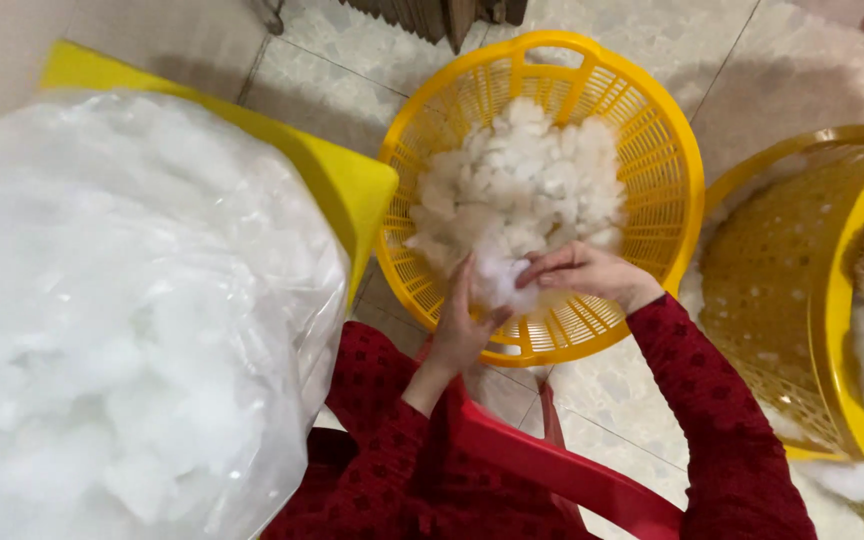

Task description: The person repeatedly takes handfuls of white cotton from a large plastic bag and places them into a yellow basket. The person uses both hands to fluff and transfer the cotton throughout the clip.

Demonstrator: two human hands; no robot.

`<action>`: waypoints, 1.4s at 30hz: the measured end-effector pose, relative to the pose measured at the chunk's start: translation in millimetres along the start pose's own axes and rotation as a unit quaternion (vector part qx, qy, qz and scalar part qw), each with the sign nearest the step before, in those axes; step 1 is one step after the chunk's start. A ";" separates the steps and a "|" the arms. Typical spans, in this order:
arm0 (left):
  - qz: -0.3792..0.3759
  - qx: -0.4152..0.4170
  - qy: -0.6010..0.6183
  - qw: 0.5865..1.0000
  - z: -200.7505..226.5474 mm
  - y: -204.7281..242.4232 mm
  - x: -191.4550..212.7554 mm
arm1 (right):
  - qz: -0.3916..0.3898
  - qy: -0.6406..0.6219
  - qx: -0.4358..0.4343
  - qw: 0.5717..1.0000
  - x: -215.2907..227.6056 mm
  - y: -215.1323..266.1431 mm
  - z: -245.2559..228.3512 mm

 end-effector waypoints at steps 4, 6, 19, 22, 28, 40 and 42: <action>-0.041 0.069 0.329 0.941 63.4 20.5 11.4 | -0.009 -0.038 0.016 0.999 -38.9 30.1 -86.6; 0.012 -0.042 0.244 0.969 111.7 36.5 37.4 | -0.026 0.061 0.076 0.995 -68.3 48.6 -125.8; 0.242 -0.223 -0.131 0.935 259.3 248.0 266.9 | -0.105 0.132 0.252 0.953 -288.5 26.1 -295.3; 0.317 -0.212 -0.221 0.898 268.6 276.8 330.6 | -0.133 0.190 0.276 0.933 -349.6 -9.8 -337.4; 0.351 -0.124 -0.321 0.871 252.1 259.1 457.4 | -0.057 0.332 0.301 0.892 -417.3 -120.6 -379.1; 0.063 0.099 -0.510 0.852 121.7 76.3 461.2 | 0.110 0.564 0.296 0.763 -364.9 -243.4 -395.7; 0.031 0.119 -0.551 0.825 104.2 64.3 455.0 | 0.115 0.602 0.343 0.711 -366.5 -247.0 -397.8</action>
Point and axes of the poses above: each hand's wrist, its own y-axis away from the middle knuckle, its own x-axis out of the back of the hand, z = x × y, the point moved 7 cm from there along -y, towards the middle knuckle, and after that the axes turned 5 degrees about -y, right-handed, at the moved point
